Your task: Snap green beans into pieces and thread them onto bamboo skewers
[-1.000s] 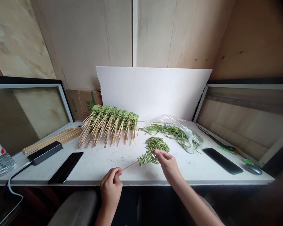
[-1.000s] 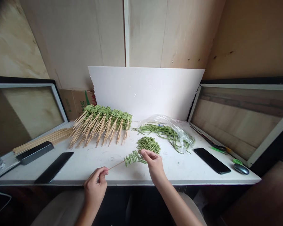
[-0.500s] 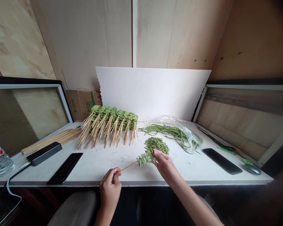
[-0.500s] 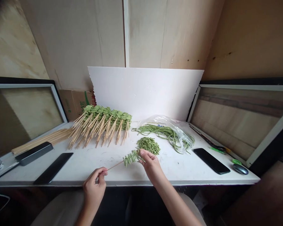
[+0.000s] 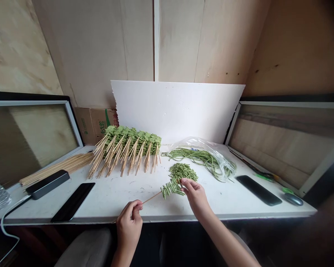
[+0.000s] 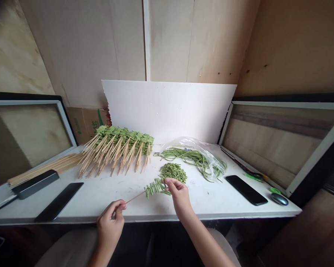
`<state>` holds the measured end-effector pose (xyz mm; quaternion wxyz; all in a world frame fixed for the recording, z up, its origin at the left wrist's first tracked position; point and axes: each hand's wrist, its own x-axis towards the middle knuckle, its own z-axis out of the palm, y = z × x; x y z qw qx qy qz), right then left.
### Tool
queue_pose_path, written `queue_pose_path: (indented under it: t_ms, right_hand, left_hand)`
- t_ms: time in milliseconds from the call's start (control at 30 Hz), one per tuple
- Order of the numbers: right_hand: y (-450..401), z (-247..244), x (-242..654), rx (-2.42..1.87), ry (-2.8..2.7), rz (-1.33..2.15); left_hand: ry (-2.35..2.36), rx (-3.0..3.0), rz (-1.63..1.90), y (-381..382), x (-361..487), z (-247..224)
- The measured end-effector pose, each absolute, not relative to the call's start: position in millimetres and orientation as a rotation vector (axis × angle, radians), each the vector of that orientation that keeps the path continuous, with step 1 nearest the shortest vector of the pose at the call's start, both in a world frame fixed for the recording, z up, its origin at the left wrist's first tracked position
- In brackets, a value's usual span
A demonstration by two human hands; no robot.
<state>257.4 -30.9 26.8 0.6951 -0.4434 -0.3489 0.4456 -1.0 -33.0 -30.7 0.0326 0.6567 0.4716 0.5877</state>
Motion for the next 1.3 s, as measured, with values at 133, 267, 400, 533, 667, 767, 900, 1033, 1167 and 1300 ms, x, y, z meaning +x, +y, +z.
queue_pose_path:
  t_ms: [133,267,400,533,667,767,900,1033,1167,1300]
  right_hand:
    - [-32.8,26.6,259.8,-1.054,-0.821,0.877]
    - [-35.0,32.3,261.5,-1.08,-0.831,0.872]
    - [-33.9,34.2,259.6,-0.997,-0.772,0.959]
    - [-32.5,33.9,255.8,-0.929,-0.676,1.049]
    - [-33.2,35.3,254.3,-0.923,-0.65,1.065]
    - [-34.4,36.5,253.7,-0.927,-0.647,1.076]
    - [-35.2,35.5,253.3,-0.929,-0.654,1.094]
    - [-34.4,32.5,254.6,-0.931,-0.657,1.08]
    - [-33.2,29.9,257.7,-0.967,-0.715,1.033]
    - [-34.2,29.5,260.1,-1.032,-0.818,0.95]
  left_hand:
    - [1.463,1.997,1.783,-34.1,0.4,-32.1]
    - [1.485,1.956,1.768,-34.3,0.0,-33.9]
    - [1.484,1.966,1.772,-33.2,-0.8,-34.2]
    - [1.482,1.98,1.774,-32.6,-0.3,-34.0]
    - [1.476,1.982,1.783,-32.5,0.6,-34.6]
    - [1.471,1.995,1.79,-32.2,0.7,-34.8]
    - [1.468,2.009,1.792,-32.5,0.0,-34.2]
    - [1.471,2.022,1.795,-32.6,0.1,-33.8]
    - [1.475,2.055,1.819,-32.2,-0.2,-34.2]
    - [1.476,2.082,1.839,-32.4,-2.4,-34.4]
